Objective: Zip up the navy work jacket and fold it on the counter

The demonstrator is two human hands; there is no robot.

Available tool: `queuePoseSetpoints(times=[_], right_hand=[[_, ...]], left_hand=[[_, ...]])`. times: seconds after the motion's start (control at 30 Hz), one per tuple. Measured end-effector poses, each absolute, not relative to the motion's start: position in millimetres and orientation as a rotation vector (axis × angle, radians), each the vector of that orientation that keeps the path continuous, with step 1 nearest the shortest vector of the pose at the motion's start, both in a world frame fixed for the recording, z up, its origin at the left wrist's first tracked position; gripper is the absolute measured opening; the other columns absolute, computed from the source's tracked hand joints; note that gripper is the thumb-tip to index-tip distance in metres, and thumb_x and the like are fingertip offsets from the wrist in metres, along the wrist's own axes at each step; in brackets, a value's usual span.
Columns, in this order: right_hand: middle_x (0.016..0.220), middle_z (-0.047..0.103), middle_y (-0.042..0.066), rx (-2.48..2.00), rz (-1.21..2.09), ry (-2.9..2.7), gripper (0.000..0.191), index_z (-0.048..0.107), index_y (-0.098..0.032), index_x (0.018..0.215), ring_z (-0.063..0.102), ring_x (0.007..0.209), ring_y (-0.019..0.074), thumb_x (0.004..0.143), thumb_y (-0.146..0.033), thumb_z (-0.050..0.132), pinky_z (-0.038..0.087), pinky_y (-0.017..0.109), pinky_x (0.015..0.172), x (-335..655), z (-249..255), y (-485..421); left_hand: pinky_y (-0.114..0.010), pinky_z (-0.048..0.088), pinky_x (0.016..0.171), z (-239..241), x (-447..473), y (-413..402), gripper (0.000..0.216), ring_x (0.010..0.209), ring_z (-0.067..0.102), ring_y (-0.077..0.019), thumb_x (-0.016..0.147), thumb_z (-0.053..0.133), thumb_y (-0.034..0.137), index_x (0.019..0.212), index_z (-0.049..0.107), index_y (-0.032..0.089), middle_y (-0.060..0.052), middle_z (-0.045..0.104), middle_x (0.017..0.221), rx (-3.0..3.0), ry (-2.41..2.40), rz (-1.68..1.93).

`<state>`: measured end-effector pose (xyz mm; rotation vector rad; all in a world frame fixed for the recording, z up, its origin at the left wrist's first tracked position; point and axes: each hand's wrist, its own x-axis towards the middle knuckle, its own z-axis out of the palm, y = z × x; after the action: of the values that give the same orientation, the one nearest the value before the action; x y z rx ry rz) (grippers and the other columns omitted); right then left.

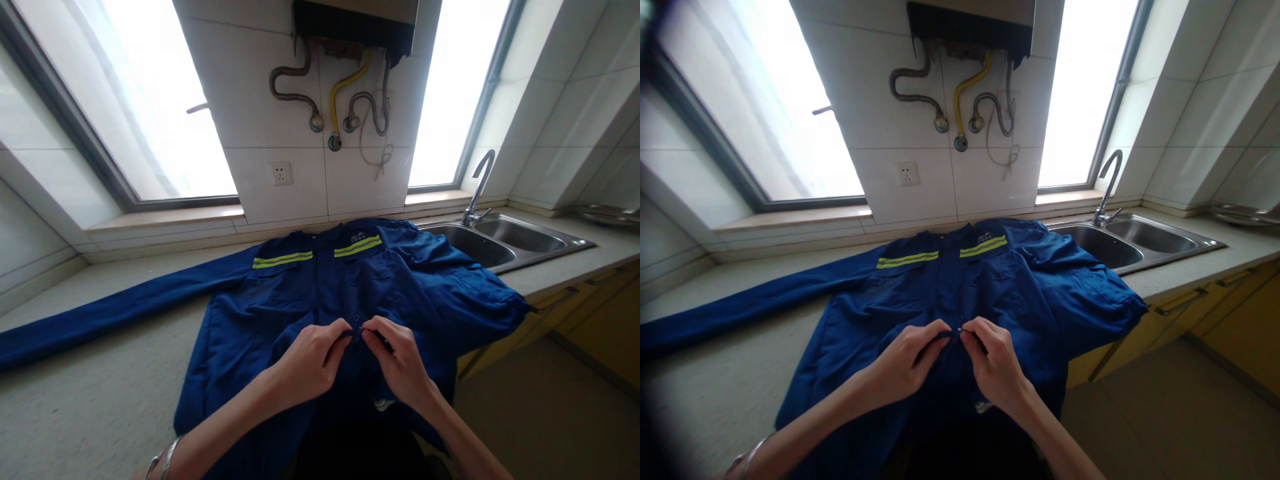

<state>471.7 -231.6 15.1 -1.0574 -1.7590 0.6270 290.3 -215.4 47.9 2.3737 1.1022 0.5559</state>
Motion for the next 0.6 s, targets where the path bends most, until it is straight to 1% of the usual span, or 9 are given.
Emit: queuePoseSetpoints(times=[0.1,0.17,0.23,0.33,0.4,0.47,0.6], right_hand=[[0.069,0.059,0.000,-1.092,0.555,-1.664,0.020,0.060,-0.017,0.080,0.053,0.062,0.0107,0.091,-0.028,0.048,0.041,0.020,0.059,480.2,18.2,-229.6],[0.068,0.057,-0.001,-1.156,0.458,-1.550,0.020,0.060,-0.017,0.080,0.051,0.061,0.0103,0.091,-0.029,0.049,0.039,0.020,0.057,493.0,24.4,-225.4],[0.066,0.055,-0.001,-1.210,0.404,-1.513,0.019,0.060,-0.017,0.081,0.049,0.059,0.0098,0.090,-0.030,0.050,0.037,0.020,0.055,506.4,31.9,-220.9],[0.066,0.056,-0.001,-1.210,0.444,-1.617,0.018,0.062,-0.017,0.081,0.050,0.058,0.0095,0.089,-0.030,0.052,0.037,0.020,0.054,515.9,36.5,-217.3],[0.070,0.059,0.000,-1.191,0.481,-1.655,0.018,0.063,-0.017,0.082,0.053,0.061,0.0100,0.089,-0.029,0.052,0.038,0.020,0.055,513.1,33.1,-217.3],[0.074,0.062,0.001,-1.171,0.520,-1.674,0.016,0.063,-0.017,0.083,0.055,0.064,0.0108,0.088,-0.029,0.053,0.039,0.020,0.057,506.6,27.2,-218.5],[0.078,0.064,0.001,-1.133,0.615,-1.696,0.014,0.064,-0.018,0.085,0.057,0.067,0.0111,0.088,-0.028,0.054,0.040,0.019,0.057,496.0,19.9,-220.5]], left_hand=[[-0.023,0.036,0.058,38.3,291.7,-217.5,0.019,0.063,0.060,-0.0142,0.091,0.038,0.020,0.095,0.056,0.018,-0.002,0.062,0.071,2.417,1.105,0.480],[-0.023,0.035,0.056,30.4,294.0,-218.5,0.019,0.062,0.060,-0.0151,0.089,0.040,0.018,0.097,0.057,0.017,-0.002,0.063,0.070,2.448,1.048,0.409],[-0.022,0.036,0.057,26.5,296.6,-218.4,0.020,0.063,0.060,-0.0147,0.089,0.041,0.017,0.099,0.058,0.017,-0.003,0.064,0.072,2.429,0.988,0.414],[-0.021,0.038,0.061,33.1,297.3,-214.8,0.020,0.063,0.057,-0.0115,0.091,0.039,0.021,0.096,0.058,0.017,0.000,0.062,0.072,2.303,1.008,0.532],[-0.020,0.038,0.062,42.6,294.7,-211.2,0.020,0.063,0.055,-0.0102,0.092,0.041,0.024,0.093,0.059,0.017,0.001,0.061,0.071,2.229,1.052,0.597],[-0.020,0.040,0.064,51.3,291.1,-208.2,0.018,0.067,0.056,-0.0101,0.090,0.045,0.025,0.092,0.061,0.017,0.001,0.062,0.075,2.193,1.088,0.668],[-0.020,0.042,0.071,58.0,287.0,-206.8,0.013,0.075,0.058,-0.0112,0.084,0.053,0.021,0.089,0.064,0.018,0.001,0.064,0.082,2.138,1.193,0.800]])
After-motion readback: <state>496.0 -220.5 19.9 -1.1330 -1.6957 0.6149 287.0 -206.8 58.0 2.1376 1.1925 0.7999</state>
